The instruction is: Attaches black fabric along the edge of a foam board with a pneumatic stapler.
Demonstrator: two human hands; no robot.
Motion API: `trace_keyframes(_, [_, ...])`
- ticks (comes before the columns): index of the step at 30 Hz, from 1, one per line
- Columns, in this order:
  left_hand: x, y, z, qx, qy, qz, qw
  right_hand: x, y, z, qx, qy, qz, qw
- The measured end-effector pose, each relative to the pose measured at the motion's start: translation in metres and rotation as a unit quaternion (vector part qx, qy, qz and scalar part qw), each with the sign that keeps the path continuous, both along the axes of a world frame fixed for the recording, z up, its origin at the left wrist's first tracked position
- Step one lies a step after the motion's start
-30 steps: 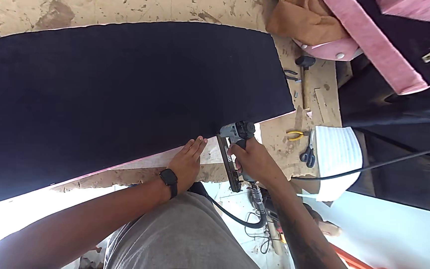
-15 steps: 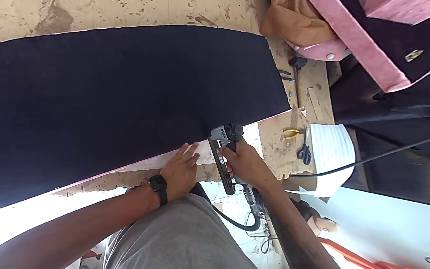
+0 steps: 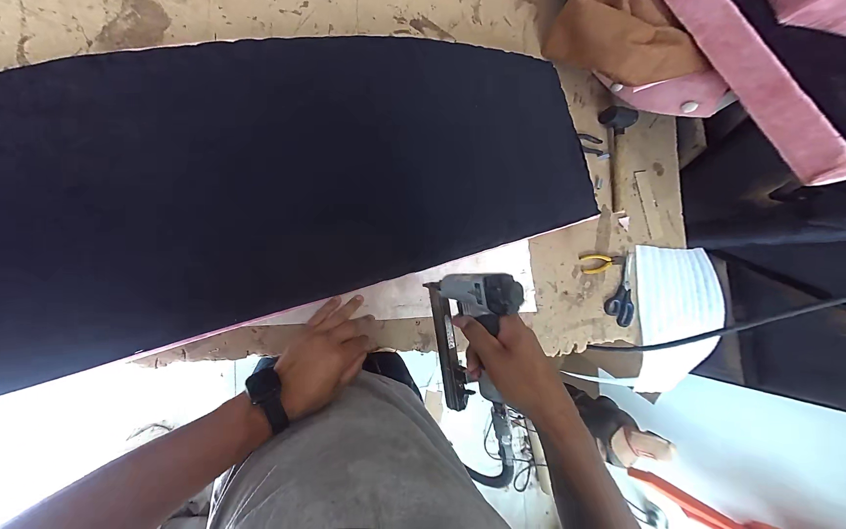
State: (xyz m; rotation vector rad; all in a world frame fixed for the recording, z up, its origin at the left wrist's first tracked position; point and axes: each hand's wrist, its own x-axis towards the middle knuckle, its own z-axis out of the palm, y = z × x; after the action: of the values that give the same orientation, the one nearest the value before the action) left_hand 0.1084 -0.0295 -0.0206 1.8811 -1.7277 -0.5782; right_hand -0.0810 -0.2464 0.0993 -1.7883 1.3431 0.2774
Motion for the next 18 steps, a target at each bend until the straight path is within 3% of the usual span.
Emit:
trace_keyframes(3, [0.033, 0.014, 0.001, -0.049, -0.019, 0.124, 0.991, -0.031, 0.008, -0.023, 0.013, 0.003, -0.048, 0.999])
trace_keyframes(6, [0.073, 0.033, -0.014, -0.028, -0.099, 0.175, 0.979, -0.052, 0.012, -0.058, 0.033, 0.009, -0.085, 0.996])
trace_keyframes(10, [0.096, 0.055, -0.023, -0.061, -0.129, 0.126, 0.982, -0.067, 0.022, -0.092, 0.024, -0.006, -0.124, 0.992])
trace_keyframes(18, [0.1, 0.051, -0.006, -0.06, -0.172, 0.092, 0.979, -0.081, 0.026, -0.111, -0.014, -0.066, -0.104, 0.992])
